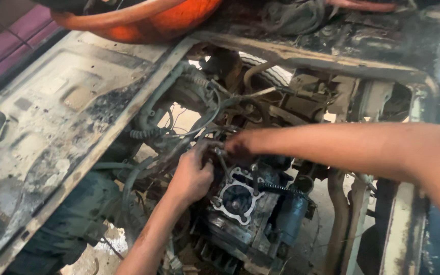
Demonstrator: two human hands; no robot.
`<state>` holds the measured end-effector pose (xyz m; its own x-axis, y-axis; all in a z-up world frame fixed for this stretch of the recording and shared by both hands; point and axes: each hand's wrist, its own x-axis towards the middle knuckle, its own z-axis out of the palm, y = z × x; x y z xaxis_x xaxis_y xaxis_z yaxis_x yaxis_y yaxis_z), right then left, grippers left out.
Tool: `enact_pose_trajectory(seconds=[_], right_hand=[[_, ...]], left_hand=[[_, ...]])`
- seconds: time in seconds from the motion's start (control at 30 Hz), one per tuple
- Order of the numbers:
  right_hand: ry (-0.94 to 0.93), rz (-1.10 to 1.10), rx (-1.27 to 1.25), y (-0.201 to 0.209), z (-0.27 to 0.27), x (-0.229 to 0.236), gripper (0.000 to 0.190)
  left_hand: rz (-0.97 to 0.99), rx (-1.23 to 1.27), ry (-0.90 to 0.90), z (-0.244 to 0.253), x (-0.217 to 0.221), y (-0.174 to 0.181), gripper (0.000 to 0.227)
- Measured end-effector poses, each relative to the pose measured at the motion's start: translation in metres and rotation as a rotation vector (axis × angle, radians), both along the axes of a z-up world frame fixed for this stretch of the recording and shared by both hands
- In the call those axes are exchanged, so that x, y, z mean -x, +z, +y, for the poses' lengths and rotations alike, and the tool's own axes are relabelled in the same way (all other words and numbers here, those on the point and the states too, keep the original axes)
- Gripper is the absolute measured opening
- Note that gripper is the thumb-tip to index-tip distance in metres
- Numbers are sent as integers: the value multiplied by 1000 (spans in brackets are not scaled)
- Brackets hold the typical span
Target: The person is working on a vehicle engine from underneath, using a wrench to tighten bolts on a component. They also use a rag to wipe the engine parts and their hands during the process.
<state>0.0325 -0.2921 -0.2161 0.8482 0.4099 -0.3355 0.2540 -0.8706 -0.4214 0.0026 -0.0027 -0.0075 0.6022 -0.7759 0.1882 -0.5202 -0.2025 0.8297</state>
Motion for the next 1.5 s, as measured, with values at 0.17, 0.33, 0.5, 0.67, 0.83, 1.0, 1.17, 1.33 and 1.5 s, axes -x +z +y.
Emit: enact_pose_trajectory(seconds=[0.17,0.33,0.5,0.67,0.83,1.0,1.17,1.33,1.5], right_hand=[[-229,56,-348,32,-11,27,15],[-177,195,-233,24,-4,18,17],[-101,98,-314,11,-16,15,13],[39,147,217,-29,-5,2,11],[113,-9,245,-12,7,0,6],[187,60,207,-4,16,-2,8],[292,-27,511,7,18,1,16],[162,134,186,-19,4,-5,12],[156,-353,-109,-58,-23,9,20]], left_hand=[[-36,0,28,3,1,0,44],[2,3,35,4,0,0,45],[-28,26,17,3,-2,-5,45],[-37,52,12,2,-1,-5,44],[-4,-7,27,1,0,-1,44],[10,36,12,1,2,-1,45],[-82,-36,30,3,-1,0,44],[-7,17,35,4,0,0,45],[-1,11,46,5,1,-4,42]])
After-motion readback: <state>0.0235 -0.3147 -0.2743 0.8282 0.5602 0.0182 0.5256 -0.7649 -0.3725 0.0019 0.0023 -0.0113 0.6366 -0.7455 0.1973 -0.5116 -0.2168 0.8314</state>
